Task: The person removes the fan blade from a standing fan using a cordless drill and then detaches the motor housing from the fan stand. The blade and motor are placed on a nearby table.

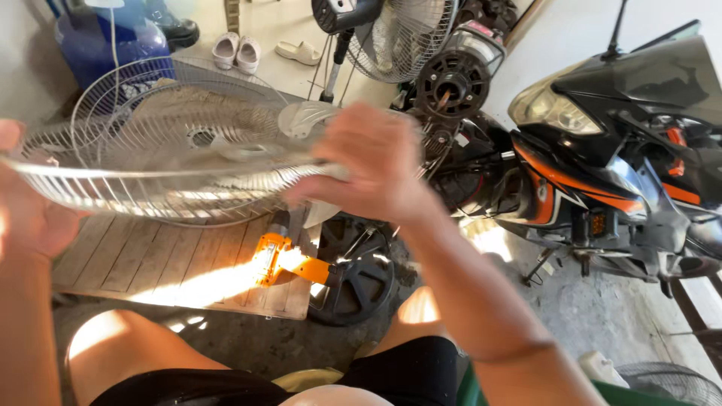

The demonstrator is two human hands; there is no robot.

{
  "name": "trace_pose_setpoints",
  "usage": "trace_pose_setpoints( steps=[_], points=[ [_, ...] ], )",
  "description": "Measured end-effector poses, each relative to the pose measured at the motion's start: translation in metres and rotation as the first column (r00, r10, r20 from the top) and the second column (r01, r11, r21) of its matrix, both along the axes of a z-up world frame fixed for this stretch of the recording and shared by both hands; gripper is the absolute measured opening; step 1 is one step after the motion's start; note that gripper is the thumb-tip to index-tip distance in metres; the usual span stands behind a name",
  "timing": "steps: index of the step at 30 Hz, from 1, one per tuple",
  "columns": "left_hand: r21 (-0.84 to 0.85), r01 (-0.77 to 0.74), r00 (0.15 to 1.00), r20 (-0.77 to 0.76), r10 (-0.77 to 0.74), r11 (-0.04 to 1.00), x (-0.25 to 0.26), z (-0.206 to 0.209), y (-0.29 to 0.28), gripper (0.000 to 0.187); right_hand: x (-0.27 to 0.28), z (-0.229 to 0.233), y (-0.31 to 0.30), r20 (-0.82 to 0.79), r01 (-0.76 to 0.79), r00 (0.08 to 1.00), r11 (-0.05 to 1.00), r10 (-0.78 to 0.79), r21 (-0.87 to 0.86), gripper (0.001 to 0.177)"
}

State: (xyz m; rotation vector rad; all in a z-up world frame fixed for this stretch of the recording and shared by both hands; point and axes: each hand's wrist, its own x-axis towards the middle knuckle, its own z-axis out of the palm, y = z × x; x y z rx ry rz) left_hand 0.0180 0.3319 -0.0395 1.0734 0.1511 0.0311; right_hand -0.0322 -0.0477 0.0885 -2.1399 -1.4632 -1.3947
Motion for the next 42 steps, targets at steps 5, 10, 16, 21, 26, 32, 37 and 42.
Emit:
trace_pose_setpoints(
  steps=[5, 10, 16, 21, 26, 32, 37, 42],
  points=[
    [0.082, 0.208, 0.977, 0.027, -0.211, 0.975, 0.073, -0.041, 0.012, 0.059, 0.059, -0.117, 0.04, -0.35, 0.118, 0.93, 0.993, -0.116, -0.017, 0.037],
    [0.149, 0.024, 1.0, -0.019, -0.021, 0.989, 0.072, -0.099, -0.004, 0.047, 0.054, -0.206, 0.028, -0.596, 0.132, 0.791, 0.99, -0.137, -0.052, 0.031],
    [0.799, -0.427, 0.869, 0.232, 0.438, 0.424, 0.073, -0.151, 0.0, 0.021, 0.003, -0.246, -0.023, -0.695, 0.264, 0.682, 0.963, -0.228, -0.057, 0.024],
    [0.63, -0.718, 0.676, 0.732, 0.082, 0.295, 0.034, -0.146, -0.065, 0.028, -0.041, -0.279, -0.032, -0.879, 0.36, 0.387, 0.923, -0.281, -0.136, 0.042],
    [0.513, -0.672, 0.52, 0.84, -0.153, 0.535, -0.042, -0.11, -0.201, 0.017, -0.019, -0.311, -0.023, -0.135, 0.785, 0.125, -0.014, 0.983, 0.62, 0.024],
    [0.65, -0.201, 0.653, 0.647, -0.394, 0.733, -0.108, -0.064, -0.272, 0.028, 0.015, -0.245, -0.087, 0.171, 0.828, 0.091, -0.17, 0.981, 0.535, 0.037],
    [0.662, -0.315, 0.174, 0.744, -0.645, 0.68, -0.13, -0.04, -0.295, 0.06, 0.024, -0.216, -0.081, 0.286, 0.843, 0.178, -0.296, 0.942, 0.449, 0.032],
    [0.529, -0.683, 0.096, 0.749, -0.656, 0.504, -0.112, -0.043, -0.295, 0.065, 0.041, -0.254, -0.078, 0.113, 0.92, 0.213, -0.238, 0.971, 0.311, 0.031]
  ],
)
